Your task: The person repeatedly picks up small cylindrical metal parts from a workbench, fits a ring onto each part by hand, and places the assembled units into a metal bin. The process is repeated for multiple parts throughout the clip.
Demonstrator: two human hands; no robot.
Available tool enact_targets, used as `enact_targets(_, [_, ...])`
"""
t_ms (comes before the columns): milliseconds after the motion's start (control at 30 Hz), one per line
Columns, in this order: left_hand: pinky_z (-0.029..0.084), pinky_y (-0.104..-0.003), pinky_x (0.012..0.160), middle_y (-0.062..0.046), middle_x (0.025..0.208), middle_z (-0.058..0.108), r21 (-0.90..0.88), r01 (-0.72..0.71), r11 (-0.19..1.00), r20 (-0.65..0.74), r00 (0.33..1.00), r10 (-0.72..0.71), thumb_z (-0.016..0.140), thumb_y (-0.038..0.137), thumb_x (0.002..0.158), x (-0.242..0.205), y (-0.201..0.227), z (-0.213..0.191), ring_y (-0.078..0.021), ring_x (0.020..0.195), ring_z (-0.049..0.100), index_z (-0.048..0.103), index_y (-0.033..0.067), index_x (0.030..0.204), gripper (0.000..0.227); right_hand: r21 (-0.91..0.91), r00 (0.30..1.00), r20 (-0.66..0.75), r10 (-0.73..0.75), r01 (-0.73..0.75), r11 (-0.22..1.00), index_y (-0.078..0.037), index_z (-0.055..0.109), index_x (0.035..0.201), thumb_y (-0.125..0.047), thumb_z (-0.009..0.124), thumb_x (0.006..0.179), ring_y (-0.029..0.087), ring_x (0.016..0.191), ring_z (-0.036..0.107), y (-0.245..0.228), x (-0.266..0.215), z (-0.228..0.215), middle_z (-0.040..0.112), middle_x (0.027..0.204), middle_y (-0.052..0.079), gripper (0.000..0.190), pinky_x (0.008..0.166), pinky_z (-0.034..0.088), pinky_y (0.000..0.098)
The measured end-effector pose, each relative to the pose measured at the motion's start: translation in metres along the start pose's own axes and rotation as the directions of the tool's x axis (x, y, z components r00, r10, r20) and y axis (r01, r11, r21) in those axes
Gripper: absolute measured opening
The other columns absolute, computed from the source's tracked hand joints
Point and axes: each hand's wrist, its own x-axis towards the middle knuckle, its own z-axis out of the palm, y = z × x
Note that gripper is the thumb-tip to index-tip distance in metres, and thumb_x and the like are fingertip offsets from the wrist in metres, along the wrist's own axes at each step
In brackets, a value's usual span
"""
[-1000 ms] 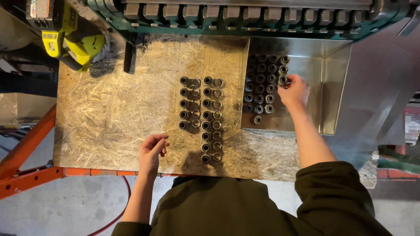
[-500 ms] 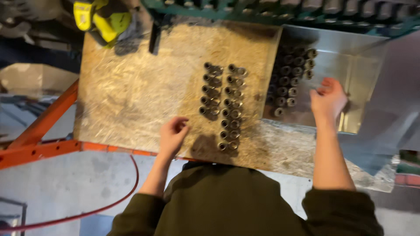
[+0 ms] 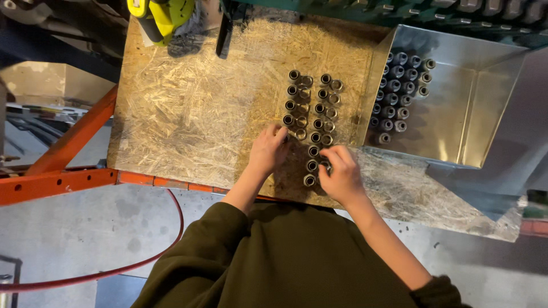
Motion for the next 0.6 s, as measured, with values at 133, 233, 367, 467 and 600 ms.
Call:
enact_targets(133, [0.069, -0.054, 0.078, -0.010, 0.109, 0.072, -0.056, 0.103, 0.993, -0.001, 0.995, -0.103, 0.091, 0.035, 0.088, -0.014, -0.012, 0.004, -0.0432, 0.089, 0.083, 0.069, 0.0211, 0.118, 0.040, -0.062, 0.996, 0.085, 0.007, -0.002, 0.998, -0.012, 0.084, 0.121, -0.004, 0.090, 0.081, 0.031, 0.102, 0.075, -0.024, 0.015, 0.007, 0.069, 0.111, 0.003, 0.041, 0.091, 0.064, 0.0442])
enact_targets(233, [0.069, -0.049, 0.079, -0.008, 0.105, 0.080, -0.289, 0.301, 0.909, -0.005, 0.949, -0.316, 0.095, 0.036, 0.083, -0.029, -0.010, -0.017, -0.0388, 0.095, 0.085, 0.075, 0.0231, 0.117, 0.042, -0.144, 0.985, 0.155, -0.069, 0.092, 0.985, -0.006, 0.084, 0.114, 0.003, 0.083, 0.089, 0.029, 0.097, 0.070, -0.034, 0.029, 0.027, 0.064, 0.104, 0.004, 0.026, 0.092, 0.062, 0.0423])
enact_targets(367, [0.072, -0.043, 0.084, -0.015, 0.114, 0.088, -0.680, 0.578, 0.451, 0.224, 0.750, -0.623, 0.100, 0.022, 0.088, -0.061, -0.021, -0.036, -0.0325, 0.102, 0.087, 0.084, 0.0123, 0.125, 0.041, -0.498, 0.933, 0.260, -0.247, 0.349, 0.794, -0.008, 0.074, 0.080, -0.011, 0.079, 0.079, 0.035, 0.096, 0.061, -0.023, 0.044, 0.080, 0.061, 0.089, 0.012, 0.006, 0.086, 0.048, 0.0518])
enact_targets(467, [0.071, -0.040, 0.086, -0.010, 0.116, 0.087, -0.744, 0.597, 0.300, 0.279, 0.686, -0.672, 0.099, 0.021, 0.092, -0.085, -0.020, -0.049, -0.0225, 0.103, 0.081, 0.085, 0.0138, 0.126, 0.038, -0.626, 0.935, 0.282, -0.214, 0.349, 0.697, -0.014, 0.081, 0.080, -0.017, 0.077, 0.085, 0.035, 0.096, 0.061, 0.001, 0.048, 0.131, 0.067, 0.089, 0.011, 0.006, 0.085, 0.042, 0.0543])
enact_targets(600, [0.071, -0.038, 0.086, -0.009, 0.116, 0.085, -0.768, 0.599, 0.227, 0.304, 0.653, -0.693, 0.102, 0.021, 0.091, -0.100, -0.021, -0.071, -0.0196, 0.102, 0.080, 0.084, 0.0142, 0.126, 0.040, -0.677, 0.889, 0.458, -0.024, 0.365, 0.639, -0.017, 0.087, 0.089, -0.020, 0.068, 0.097, 0.034, 0.106, 0.061, 0.002, 0.058, 0.153, 0.074, 0.102, 0.011, 0.020, 0.094, 0.040, 0.0537])
